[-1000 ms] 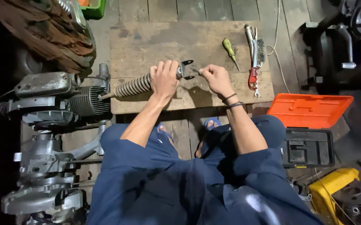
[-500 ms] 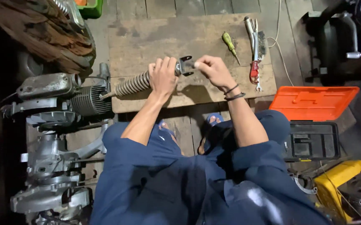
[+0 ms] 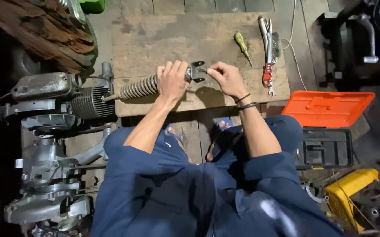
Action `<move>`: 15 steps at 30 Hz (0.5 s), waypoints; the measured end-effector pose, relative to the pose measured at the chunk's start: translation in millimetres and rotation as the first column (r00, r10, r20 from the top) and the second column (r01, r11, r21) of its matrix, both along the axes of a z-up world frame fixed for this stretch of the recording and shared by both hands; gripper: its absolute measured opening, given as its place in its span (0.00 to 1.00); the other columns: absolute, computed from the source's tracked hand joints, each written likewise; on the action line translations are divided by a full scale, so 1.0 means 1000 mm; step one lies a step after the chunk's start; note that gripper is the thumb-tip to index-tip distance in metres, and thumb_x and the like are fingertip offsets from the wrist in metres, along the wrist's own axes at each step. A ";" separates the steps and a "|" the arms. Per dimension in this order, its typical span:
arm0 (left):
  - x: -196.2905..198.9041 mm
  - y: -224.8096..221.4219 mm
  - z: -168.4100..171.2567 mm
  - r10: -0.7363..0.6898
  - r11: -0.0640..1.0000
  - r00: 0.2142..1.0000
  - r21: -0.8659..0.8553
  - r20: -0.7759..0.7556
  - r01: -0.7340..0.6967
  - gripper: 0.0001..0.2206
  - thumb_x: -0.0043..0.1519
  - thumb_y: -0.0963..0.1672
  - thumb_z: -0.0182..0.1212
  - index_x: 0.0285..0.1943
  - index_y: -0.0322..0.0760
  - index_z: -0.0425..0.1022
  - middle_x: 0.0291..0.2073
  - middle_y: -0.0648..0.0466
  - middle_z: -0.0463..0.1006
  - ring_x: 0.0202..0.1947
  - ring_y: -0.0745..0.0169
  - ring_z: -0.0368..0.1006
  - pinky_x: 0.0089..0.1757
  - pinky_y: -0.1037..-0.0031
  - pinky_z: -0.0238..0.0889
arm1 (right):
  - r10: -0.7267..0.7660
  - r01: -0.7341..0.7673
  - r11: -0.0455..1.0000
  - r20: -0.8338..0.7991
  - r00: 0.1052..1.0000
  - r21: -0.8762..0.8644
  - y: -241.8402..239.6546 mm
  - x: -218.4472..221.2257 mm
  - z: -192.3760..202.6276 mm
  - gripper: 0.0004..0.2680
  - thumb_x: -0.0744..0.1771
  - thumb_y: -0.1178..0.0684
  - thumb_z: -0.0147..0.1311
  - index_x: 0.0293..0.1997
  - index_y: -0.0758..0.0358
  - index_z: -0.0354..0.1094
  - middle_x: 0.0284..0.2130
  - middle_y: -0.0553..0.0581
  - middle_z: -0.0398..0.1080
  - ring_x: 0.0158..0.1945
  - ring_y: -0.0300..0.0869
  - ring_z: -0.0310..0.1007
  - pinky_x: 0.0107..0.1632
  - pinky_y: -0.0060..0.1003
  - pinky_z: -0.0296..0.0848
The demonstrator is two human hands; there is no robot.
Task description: Repairing a motorcycle shock absorber by manipulating a small retaining clip with a screwdriver and pliers.
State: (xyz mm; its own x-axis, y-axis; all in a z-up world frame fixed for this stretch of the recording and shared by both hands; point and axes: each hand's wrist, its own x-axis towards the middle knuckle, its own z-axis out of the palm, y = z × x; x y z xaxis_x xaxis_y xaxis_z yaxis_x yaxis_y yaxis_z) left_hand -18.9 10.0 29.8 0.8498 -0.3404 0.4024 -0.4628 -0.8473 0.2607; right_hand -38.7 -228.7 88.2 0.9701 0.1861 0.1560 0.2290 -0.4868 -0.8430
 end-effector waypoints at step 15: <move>0.001 0.003 0.009 0.003 0.999 0.999 -0.032 0.048 -0.001 0.25 0.40 0.42 0.68 0.48 0.48 0.67 0.36 0.60 0.68 0.42 0.56 0.68 0.45 0.63 0.59 | 0.040 -0.044 0.959 -0.018 0.999 -0.280 -0.005 0.012 -0.027 0.08 0.70 0.47 0.60 0.42 0.60 0.76 0.27 0.64 0.75 0.34 0.59 0.77 0.39 0.48 0.72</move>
